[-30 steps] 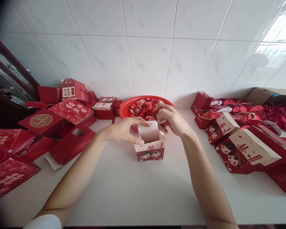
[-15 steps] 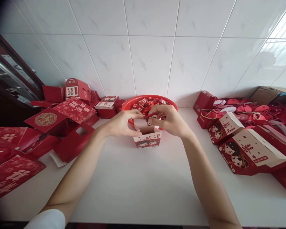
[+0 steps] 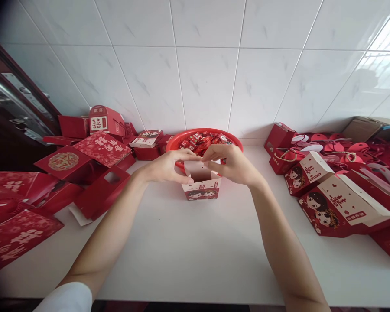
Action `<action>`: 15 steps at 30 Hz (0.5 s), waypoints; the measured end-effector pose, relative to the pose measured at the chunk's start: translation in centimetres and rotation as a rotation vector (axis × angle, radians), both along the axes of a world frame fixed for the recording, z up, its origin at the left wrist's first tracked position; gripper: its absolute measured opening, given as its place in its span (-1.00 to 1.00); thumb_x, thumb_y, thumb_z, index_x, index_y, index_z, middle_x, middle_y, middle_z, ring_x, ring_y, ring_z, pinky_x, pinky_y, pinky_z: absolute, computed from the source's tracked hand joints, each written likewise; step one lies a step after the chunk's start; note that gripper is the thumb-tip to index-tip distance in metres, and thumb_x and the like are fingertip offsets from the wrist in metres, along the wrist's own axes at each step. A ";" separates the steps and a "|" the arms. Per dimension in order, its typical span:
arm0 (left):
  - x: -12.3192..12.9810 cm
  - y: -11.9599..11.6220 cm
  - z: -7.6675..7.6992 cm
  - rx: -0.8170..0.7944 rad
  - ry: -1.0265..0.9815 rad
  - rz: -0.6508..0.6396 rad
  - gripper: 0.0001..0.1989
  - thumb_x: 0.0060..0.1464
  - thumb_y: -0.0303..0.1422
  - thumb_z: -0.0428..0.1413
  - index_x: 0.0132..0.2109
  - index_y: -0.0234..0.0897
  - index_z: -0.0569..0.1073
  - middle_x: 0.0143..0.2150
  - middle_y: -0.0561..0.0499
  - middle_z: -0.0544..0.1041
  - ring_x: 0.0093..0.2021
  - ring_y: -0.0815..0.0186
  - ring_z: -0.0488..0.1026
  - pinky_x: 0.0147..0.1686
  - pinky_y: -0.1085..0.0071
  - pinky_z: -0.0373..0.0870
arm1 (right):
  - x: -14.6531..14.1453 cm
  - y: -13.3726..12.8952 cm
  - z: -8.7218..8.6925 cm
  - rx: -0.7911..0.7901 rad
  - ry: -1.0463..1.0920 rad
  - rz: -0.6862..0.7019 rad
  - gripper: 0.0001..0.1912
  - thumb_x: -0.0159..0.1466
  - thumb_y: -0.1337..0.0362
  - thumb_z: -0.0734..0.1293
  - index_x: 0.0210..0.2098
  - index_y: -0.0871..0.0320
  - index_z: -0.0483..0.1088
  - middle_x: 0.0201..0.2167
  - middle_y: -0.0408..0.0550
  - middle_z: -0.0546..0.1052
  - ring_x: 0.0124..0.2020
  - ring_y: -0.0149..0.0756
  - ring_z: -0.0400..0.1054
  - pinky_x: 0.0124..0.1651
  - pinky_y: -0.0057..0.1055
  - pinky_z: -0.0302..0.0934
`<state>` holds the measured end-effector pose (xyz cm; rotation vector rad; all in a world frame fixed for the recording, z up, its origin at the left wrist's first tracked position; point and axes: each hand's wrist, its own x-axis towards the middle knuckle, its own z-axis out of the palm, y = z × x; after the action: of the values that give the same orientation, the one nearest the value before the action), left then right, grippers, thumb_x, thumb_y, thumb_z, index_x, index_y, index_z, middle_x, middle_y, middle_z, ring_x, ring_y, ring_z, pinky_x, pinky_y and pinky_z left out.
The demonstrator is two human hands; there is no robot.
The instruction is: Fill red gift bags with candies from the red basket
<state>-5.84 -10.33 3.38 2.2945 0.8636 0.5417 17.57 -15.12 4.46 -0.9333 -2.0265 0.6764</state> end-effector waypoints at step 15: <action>0.4 0.6 -0.9 0.163 -0.077 0.028 -0.64 0.08 -0.42 0.19 0.04 -0.24 0.61 -0.03 -0.07 0.60 -0.04 0.20 0.53 -0.08 0.32 0.50 | 3.1 1.2 -0.8 -0.076 -0.186 -0.166 -0.49 0.10 0.11 0.51 0.02 0.09 0.47 -0.13 0.05 0.60 -0.12 -0.07 0.52 -0.09 -0.12 0.47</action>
<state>-5.47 -9.70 2.47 2.3929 0.8425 0.7325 20.65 -13.90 3.65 -1.2334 -2.0665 0.5973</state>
